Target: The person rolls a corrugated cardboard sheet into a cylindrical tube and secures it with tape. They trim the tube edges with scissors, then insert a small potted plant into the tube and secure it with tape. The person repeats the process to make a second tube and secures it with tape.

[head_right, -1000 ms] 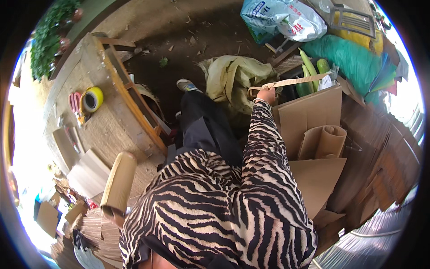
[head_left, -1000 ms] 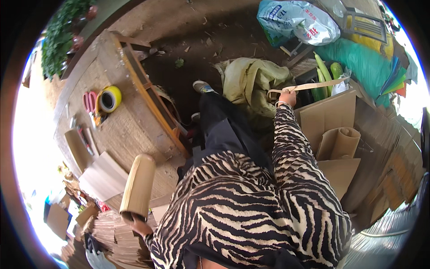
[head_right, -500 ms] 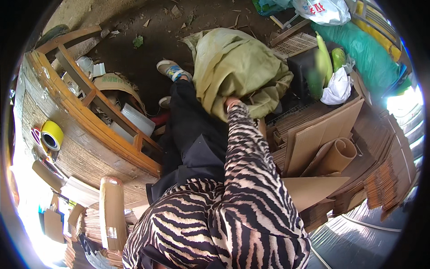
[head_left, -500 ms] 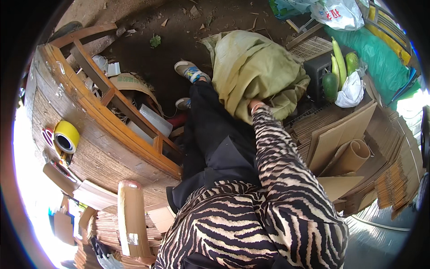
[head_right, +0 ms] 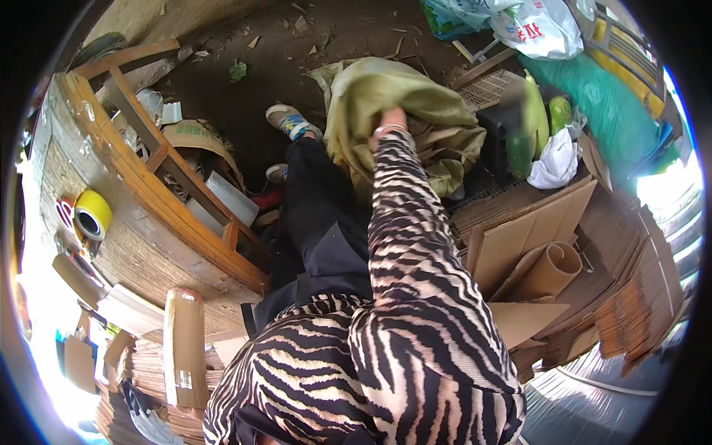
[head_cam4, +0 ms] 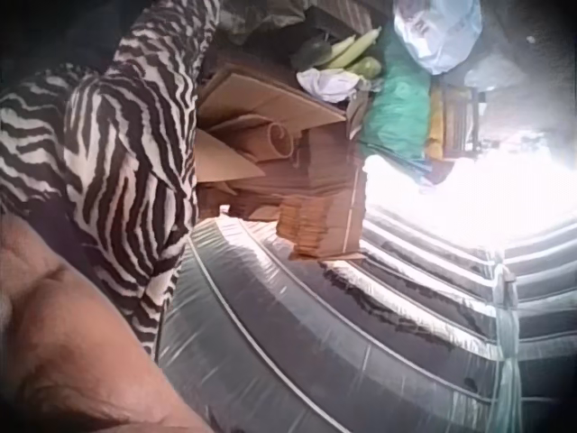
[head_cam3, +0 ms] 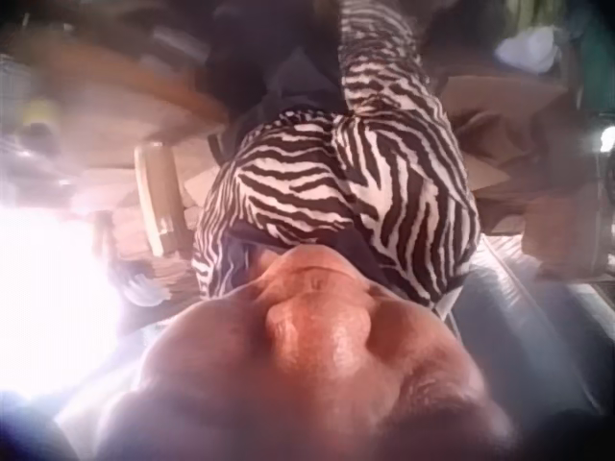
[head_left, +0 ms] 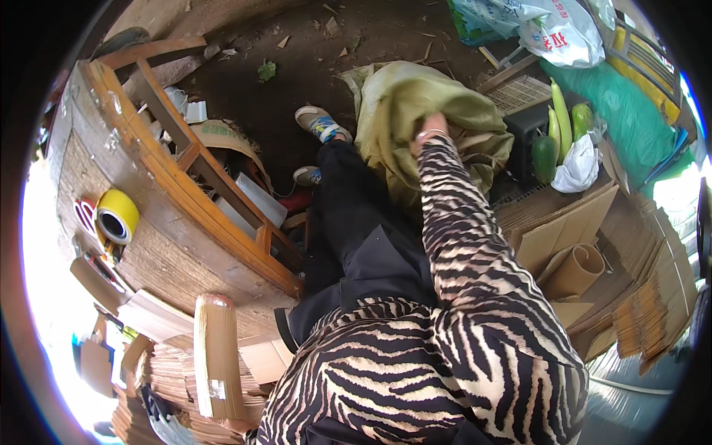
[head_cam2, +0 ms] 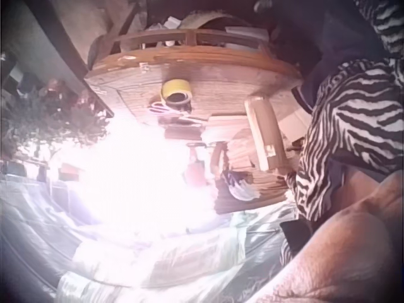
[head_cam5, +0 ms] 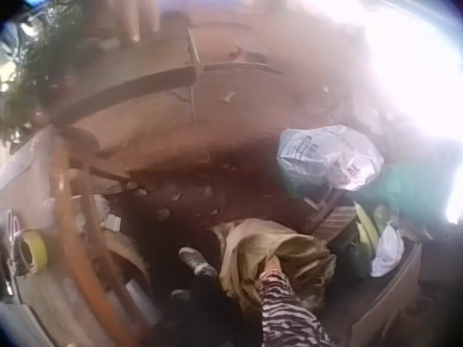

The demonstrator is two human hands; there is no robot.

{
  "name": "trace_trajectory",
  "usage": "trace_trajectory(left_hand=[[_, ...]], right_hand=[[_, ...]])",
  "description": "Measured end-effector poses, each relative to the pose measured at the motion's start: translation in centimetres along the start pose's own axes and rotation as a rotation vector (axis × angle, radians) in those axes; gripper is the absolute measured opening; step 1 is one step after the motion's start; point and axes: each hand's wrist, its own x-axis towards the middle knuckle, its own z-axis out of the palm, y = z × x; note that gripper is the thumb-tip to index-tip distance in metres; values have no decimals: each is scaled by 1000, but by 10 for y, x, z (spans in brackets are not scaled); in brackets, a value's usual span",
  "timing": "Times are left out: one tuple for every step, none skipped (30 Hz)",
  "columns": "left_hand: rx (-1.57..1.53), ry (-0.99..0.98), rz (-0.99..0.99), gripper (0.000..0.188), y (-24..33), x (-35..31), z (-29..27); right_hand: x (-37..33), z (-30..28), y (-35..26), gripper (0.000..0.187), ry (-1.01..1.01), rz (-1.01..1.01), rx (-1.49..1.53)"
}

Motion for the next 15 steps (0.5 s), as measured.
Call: trace_trajectory(left_hand=[[1, 2, 1, 44, -1, -2, -1], [-10, 2, 33, 44, 4, 11, 3], [-14, 6, 0, 43, -5, -2, -1], [-23, 4, -14, 43, -10, -8, -3], [-34, 7, -30, 42, -20, -20, -5], [-48, 9, -40, 42, -30, -27, -8], [-81, -13, -18, 41, -31, -20, -12], [-105, 7, -4, 40, -41, -22, -14], [-137, 11, 34, 40, -51, -23, -11], [-173, 27, 91, 39, -60, -22, -9], [-222, 56, 179, 39, -62, -10, -6], [-257, 75, 176, 38, -73, -27, -8], [-312, 92, 224, 38, -80, -28, -8], [-361, 49, 64, 38, -58, -30, -16], [-380, 54, 76, 36, -53, -25, -19]], right_hand=[[-17, 9, -49, 35, 7, -35, 96], [-47, 19, -89, 40, -20, -47, 406], [-69, 15, -141, 46, -118, -70, 653], [-96, 9, -178, 52, -188, -33, 812], [-113, 2, -191, 50, -213, 158, 686], [-130, -6, -202, 49, -228, 343, 555], [-95, 52, -112, 47, 16, -231, 0], [-90, 53, -121, 43, -58, -251, -38], [-98, 33, -106, 39, -121, -254, -45], [-112, 24, -97, 35, -182, -257, -22], [-115, -3, -74, 33, -252, -215, 125], [-116, -27, -70, 31, -378, -186, 218], [-119, -49, -63, 30, -456, -146, 287], [-111, -74, -57, 30, -510, -150, 282], [-125, -77, -81, 19, -403, -210, 113]])
